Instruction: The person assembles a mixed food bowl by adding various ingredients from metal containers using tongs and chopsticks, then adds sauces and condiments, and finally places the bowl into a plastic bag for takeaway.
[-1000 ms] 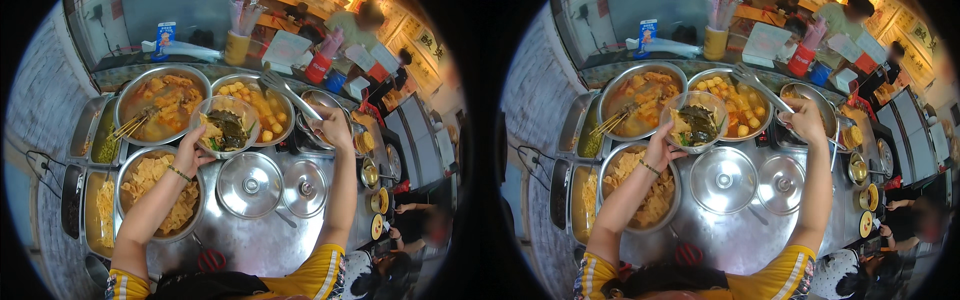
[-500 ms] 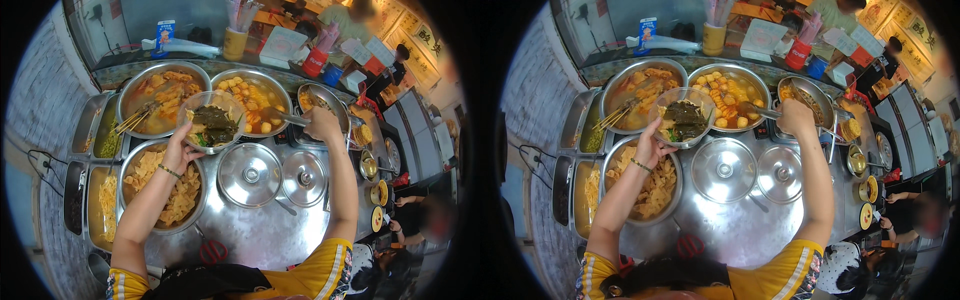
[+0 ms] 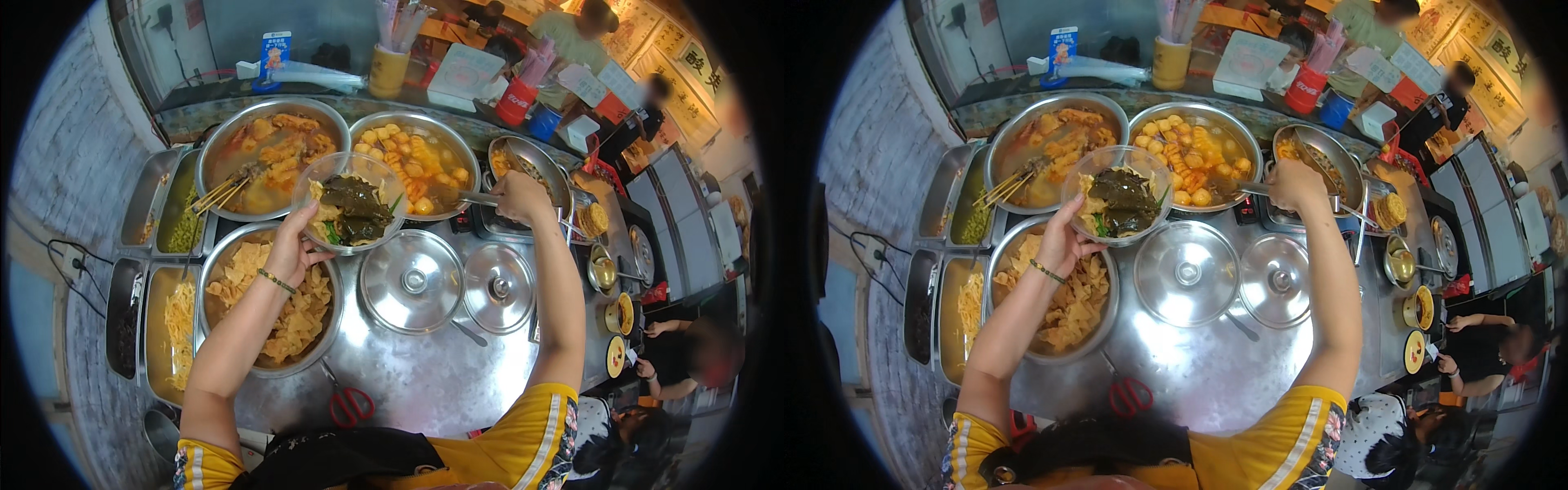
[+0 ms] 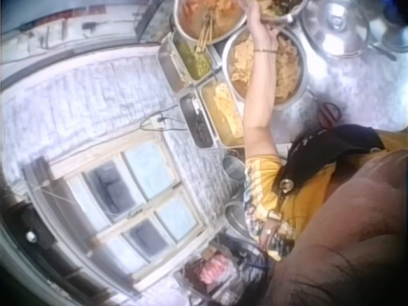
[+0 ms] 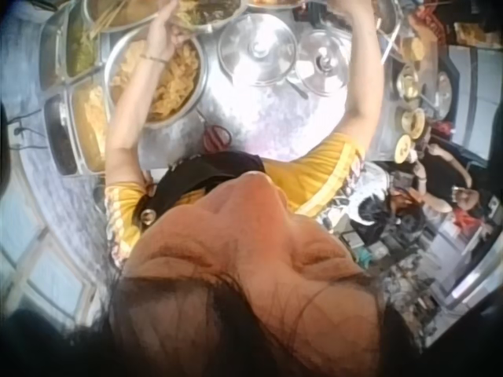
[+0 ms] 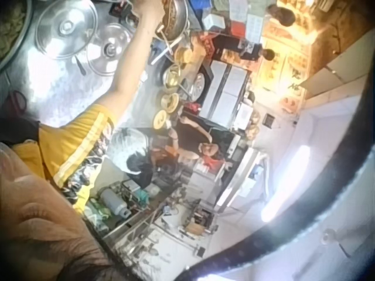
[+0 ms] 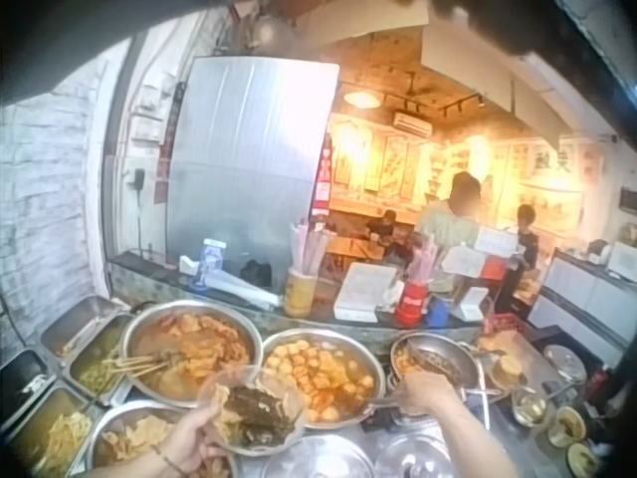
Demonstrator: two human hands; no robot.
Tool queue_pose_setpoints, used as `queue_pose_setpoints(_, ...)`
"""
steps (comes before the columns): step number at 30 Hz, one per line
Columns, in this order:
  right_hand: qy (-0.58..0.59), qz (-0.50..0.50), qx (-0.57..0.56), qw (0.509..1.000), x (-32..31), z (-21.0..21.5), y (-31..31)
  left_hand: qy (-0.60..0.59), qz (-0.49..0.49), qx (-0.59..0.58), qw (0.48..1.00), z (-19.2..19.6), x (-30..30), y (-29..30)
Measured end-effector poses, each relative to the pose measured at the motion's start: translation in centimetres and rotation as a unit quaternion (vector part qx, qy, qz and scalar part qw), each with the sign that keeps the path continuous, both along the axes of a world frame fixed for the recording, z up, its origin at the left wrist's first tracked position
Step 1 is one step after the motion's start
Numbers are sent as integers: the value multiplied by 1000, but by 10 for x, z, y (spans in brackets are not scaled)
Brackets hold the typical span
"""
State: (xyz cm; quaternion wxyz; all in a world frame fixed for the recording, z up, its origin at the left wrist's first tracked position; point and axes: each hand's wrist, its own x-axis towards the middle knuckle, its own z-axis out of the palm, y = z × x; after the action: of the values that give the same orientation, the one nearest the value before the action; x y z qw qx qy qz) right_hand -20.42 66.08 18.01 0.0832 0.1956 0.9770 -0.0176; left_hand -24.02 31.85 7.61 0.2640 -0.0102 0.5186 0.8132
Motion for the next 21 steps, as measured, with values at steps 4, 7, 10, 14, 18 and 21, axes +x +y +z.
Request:
queue_pose_setpoints(4, -20, 16, -12, 1000, 7, 12, 1, -3, -1, -7, 1000, -9, -4, 1)
queue_pose_setpoints(7, -22, 57, 56, 997, -1, -1, -2, -14, -3, -4, 1000, -7, -3, 4)
queue_pose_setpoints(10, -60, 65, 74, 993, -15, -9, -13, -15, 2, -4, 1000, -7, -2, 6)
queue_pose_setpoints(14, -40, 72, 61, 995, -17, -16, -16, -11, 6, -9, 1000, -4, -1, 4)
queue_pose_setpoints(18, -29, 15, -4, 999, -3, -1, -1, -15, 5, 0, 1000, -8, -3, 0)
queue_pose_setpoints(21, 24, 14, 22, 999, 7, 4, 8, -19, 1, -2, 1000, -11, -3, 2)
